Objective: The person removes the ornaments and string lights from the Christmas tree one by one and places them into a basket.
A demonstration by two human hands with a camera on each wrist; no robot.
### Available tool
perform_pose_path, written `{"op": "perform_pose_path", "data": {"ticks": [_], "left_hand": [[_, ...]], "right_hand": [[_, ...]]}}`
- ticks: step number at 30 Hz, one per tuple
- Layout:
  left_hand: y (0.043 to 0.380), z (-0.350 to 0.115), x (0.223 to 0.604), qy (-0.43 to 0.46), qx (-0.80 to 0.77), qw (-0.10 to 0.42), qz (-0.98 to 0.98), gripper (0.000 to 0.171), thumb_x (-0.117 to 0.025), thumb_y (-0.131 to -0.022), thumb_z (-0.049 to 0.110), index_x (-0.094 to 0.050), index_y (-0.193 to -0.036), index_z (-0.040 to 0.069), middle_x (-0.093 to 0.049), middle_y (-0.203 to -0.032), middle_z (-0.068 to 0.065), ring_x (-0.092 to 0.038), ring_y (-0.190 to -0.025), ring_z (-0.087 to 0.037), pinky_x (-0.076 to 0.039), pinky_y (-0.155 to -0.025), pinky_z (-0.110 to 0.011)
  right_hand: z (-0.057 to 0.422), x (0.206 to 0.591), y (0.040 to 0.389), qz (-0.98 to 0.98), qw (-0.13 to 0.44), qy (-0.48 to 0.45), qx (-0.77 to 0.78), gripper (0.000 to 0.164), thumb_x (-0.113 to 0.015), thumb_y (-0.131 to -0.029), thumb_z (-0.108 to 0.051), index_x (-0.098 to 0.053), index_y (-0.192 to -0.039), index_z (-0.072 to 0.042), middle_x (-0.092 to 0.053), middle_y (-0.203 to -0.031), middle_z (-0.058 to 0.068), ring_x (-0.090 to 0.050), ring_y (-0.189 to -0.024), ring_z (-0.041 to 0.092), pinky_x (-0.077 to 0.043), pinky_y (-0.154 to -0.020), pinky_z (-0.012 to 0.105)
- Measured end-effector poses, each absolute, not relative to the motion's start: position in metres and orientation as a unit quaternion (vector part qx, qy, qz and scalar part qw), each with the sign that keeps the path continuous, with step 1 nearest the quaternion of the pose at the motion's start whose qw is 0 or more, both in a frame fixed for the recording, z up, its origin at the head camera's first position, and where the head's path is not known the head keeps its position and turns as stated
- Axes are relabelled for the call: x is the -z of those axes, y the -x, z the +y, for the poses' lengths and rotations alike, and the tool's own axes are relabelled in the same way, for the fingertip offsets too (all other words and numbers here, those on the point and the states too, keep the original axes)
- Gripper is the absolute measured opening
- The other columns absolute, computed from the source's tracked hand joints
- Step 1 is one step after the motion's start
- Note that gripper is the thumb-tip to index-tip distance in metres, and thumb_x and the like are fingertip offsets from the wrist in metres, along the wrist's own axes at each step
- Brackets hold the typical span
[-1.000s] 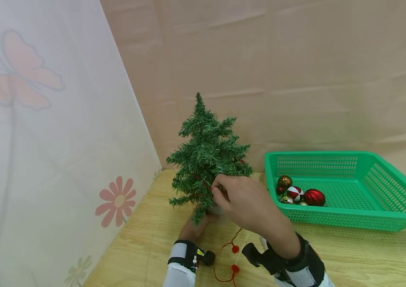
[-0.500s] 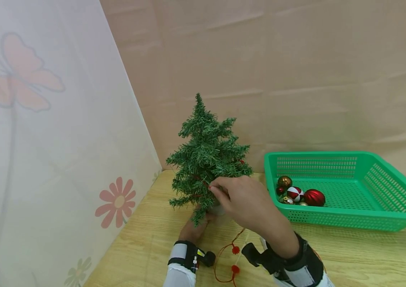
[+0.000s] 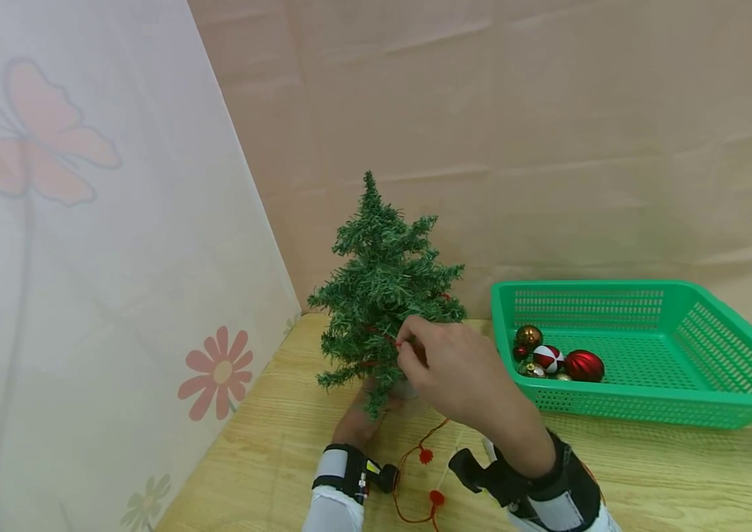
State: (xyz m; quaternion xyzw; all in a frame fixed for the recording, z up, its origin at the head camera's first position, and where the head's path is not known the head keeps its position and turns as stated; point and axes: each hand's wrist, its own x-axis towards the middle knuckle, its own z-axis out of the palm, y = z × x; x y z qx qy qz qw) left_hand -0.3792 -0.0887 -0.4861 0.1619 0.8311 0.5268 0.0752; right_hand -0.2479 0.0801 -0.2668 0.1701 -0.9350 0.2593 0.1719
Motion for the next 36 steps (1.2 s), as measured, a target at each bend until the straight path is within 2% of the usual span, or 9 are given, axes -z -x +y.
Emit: {"op": "perform_pose_path", "data": {"ticks": [7, 10, 13, 16, 21, 25, 28, 32, 36], "left_hand": [[0.371, -0.093, 0.484, -0.145, -0.513, 0.077, 0.843, 0.073, -0.06, -0.099, 0.033, -0.025, -0.158, 0.009, -0.023, -0.163, -0.023, -0.019, -0.15, -0.047, -0.022, -0.118, -0.063], [0.367, -0.094, 0.482, -0.152, -0.457, 0.056, 0.875, 0.064, -0.052, -0.101, 0.018, -0.026, -0.155, -0.003, -0.025, -0.158, -0.032, -0.022, -0.147, -0.052, -0.022, -0.116, -0.064], [0.366, -0.095, 0.482, -0.147, -0.437, 0.055, 0.886, 0.064, -0.053, -0.1, 0.018, -0.026, -0.154, -0.006, -0.028, -0.157, -0.033, -0.026, -0.145, -0.052, -0.024, -0.116, -0.064], [0.368, -0.094, 0.482, -0.138, -0.442, 0.063, 0.884, 0.069, -0.055, -0.101, 0.027, -0.024, -0.155, -0.004, -0.027, -0.158, -0.031, -0.025, -0.147, -0.05, -0.023, -0.117, -0.063], [0.369, -0.093, 0.481, -0.131, -0.458, 0.075, 0.876, 0.07, -0.054, -0.101, 0.027, -0.023, -0.155, -0.003, -0.025, -0.159, -0.03, -0.023, -0.148, -0.05, -0.021, -0.118, -0.063], [0.371, -0.093, 0.481, -0.116, -0.473, 0.083, 0.869, 0.084, -0.058, -0.097, 0.046, -0.022, -0.156, -0.002, -0.025, -0.16, -0.028, -0.022, -0.148, -0.048, -0.021, -0.118, -0.062], [0.37, -0.093, 0.481, -0.114, -0.466, 0.08, 0.874, 0.081, -0.058, -0.098, 0.042, -0.023, -0.156, -0.003, -0.026, -0.159, -0.029, -0.023, -0.148, -0.049, -0.022, -0.118, -0.062], [0.368, -0.093, 0.48, -0.124, -0.444, 0.069, 0.885, 0.067, -0.055, -0.1, 0.021, -0.026, -0.153, -0.006, -0.027, -0.157, -0.032, -0.024, -0.146, -0.051, -0.022, -0.117, -0.063], [0.369, -0.092, 0.479, -0.132, -0.446, 0.069, 0.882, 0.064, -0.05, -0.103, 0.025, -0.026, -0.154, -0.005, -0.026, -0.158, -0.032, -0.023, -0.147, -0.051, -0.022, -0.117, -0.063]], "right_hand": [[0.081, 0.267, 0.247, -0.935, 0.167, -0.159, -0.268, 0.015, -0.051, -0.101, -0.021, -0.064, -0.092, -0.021, -0.049, -0.06, -0.008, -0.041, -0.046, 0.01, -0.032, -0.045, 0.027], [0.081, 0.266, 0.248, -0.936, 0.169, -0.156, -0.265, 0.016, -0.052, -0.102, -0.026, -0.064, -0.092, -0.021, -0.049, -0.06, -0.009, -0.042, -0.047, 0.009, -0.033, -0.046, 0.027], [0.081, 0.266, 0.248, -0.937, 0.169, -0.153, -0.263, 0.017, -0.056, -0.102, -0.032, -0.066, -0.093, -0.021, -0.049, -0.059, -0.009, -0.042, -0.048, 0.009, -0.034, -0.047, 0.026], [0.081, 0.266, 0.248, -0.937, 0.173, -0.155, -0.26, 0.018, -0.057, -0.101, -0.033, -0.069, -0.095, -0.021, -0.047, -0.056, -0.009, -0.041, -0.046, 0.009, -0.032, -0.046, 0.026], [0.081, 0.265, 0.247, -0.938, 0.175, -0.155, -0.256, 0.017, -0.058, -0.101, -0.03, -0.072, -0.1, -0.02, -0.046, -0.053, -0.009, -0.04, -0.043, 0.009, -0.029, -0.043, 0.025], [0.081, 0.265, 0.247, -0.939, 0.179, -0.152, -0.252, 0.014, -0.059, -0.1, -0.027, -0.071, -0.1, -0.021, -0.049, -0.056, -0.01, -0.041, -0.045, 0.009, -0.03, -0.043, 0.026], [0.081, 0.265, 0.248, -0.939, 0.187, -0.148, -0.248, 0.013, -0.059, -0.1, -0.026, -0.071, -0.099, -0.021, -0.055, -0.06, -0.011, -0.042, -0.047, 0.007, -0.033, -0.044, 0.026], [0.08, 0.265, 0.248, -0.939, 0.196, -0.143, -0.244, 0.012, -0.059, -0.099, -0.024, -0.071, -0.099, -0.02, -0.058, -0.062, -0.01, -0.043, -0.046, 0.007, -0.033, -0.043, 0.026], [0.081, 0.265, 0.247, -0.938, 0.198, -0.146, -0.246, 0.012, -0.058, -0.1, -0.024, -0.069, -0.098, -0.02, -0.056, -0.06, -0.01, -0.041, -0.044, 0.008, -0.032, -0.042, 0.026]]}}
